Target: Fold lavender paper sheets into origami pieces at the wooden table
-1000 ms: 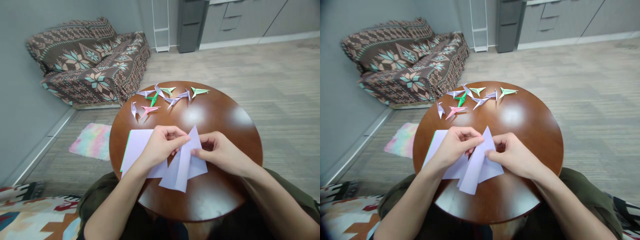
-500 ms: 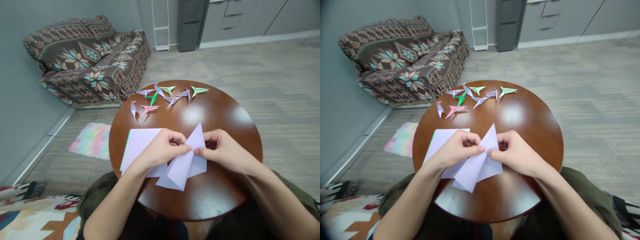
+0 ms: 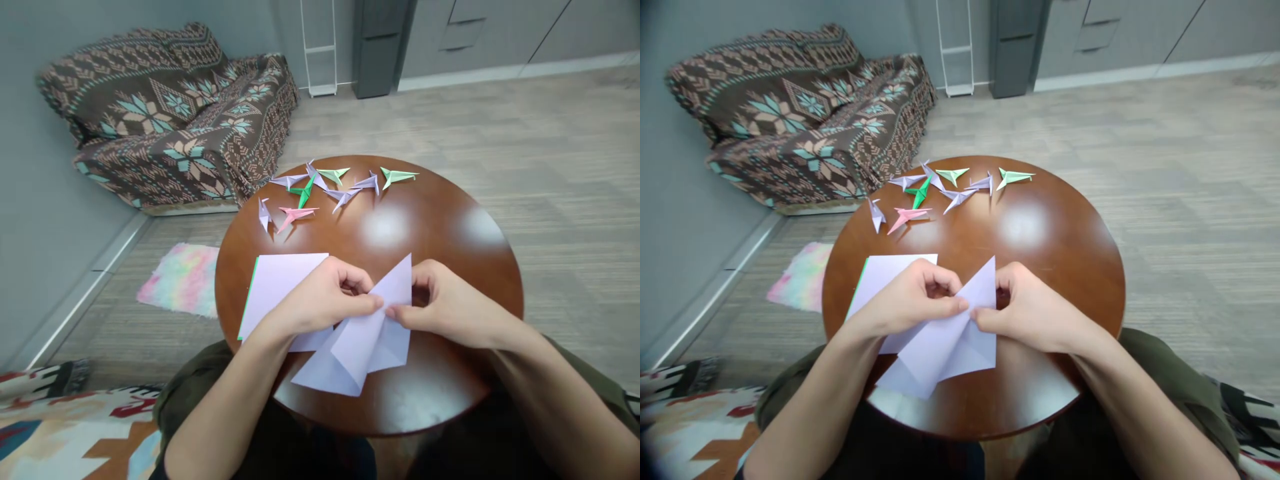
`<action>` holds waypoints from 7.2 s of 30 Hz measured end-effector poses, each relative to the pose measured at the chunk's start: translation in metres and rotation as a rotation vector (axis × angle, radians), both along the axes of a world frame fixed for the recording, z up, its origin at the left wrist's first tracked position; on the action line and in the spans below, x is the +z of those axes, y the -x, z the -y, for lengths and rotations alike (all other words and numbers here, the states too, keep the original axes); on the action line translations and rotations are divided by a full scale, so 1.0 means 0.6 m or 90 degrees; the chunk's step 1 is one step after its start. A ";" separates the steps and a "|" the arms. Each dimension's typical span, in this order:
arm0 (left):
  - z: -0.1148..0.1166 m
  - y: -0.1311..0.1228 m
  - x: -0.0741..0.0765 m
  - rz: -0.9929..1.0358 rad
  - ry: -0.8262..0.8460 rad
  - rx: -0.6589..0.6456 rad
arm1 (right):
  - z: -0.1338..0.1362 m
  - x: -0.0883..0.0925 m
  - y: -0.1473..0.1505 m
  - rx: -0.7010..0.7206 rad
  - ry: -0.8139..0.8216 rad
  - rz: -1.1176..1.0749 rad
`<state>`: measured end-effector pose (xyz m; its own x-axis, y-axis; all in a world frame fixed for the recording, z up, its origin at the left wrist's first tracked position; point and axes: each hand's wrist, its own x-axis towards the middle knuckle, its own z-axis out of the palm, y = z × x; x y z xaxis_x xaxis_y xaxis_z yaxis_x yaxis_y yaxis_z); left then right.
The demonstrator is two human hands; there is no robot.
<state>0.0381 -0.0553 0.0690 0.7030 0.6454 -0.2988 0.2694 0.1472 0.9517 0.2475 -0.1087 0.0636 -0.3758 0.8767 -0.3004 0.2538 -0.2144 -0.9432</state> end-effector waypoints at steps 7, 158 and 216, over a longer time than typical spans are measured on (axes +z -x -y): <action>-0.002 0.004 0.001 -0.008 -0.010 -0.029 | 0.000 0.000 0.003 -0.006 -0.012 0.012; 0.015 -0.023 -0.031 0.259 -0.014 0.431 | -0.001 -0.048 0.045 -0.285 -0.104 -0.309; 0.038 -0.042 -0.035 0.321 0.117 0.417 | 0.004 -0.052 0.064 -0.352 -0.098 -0.290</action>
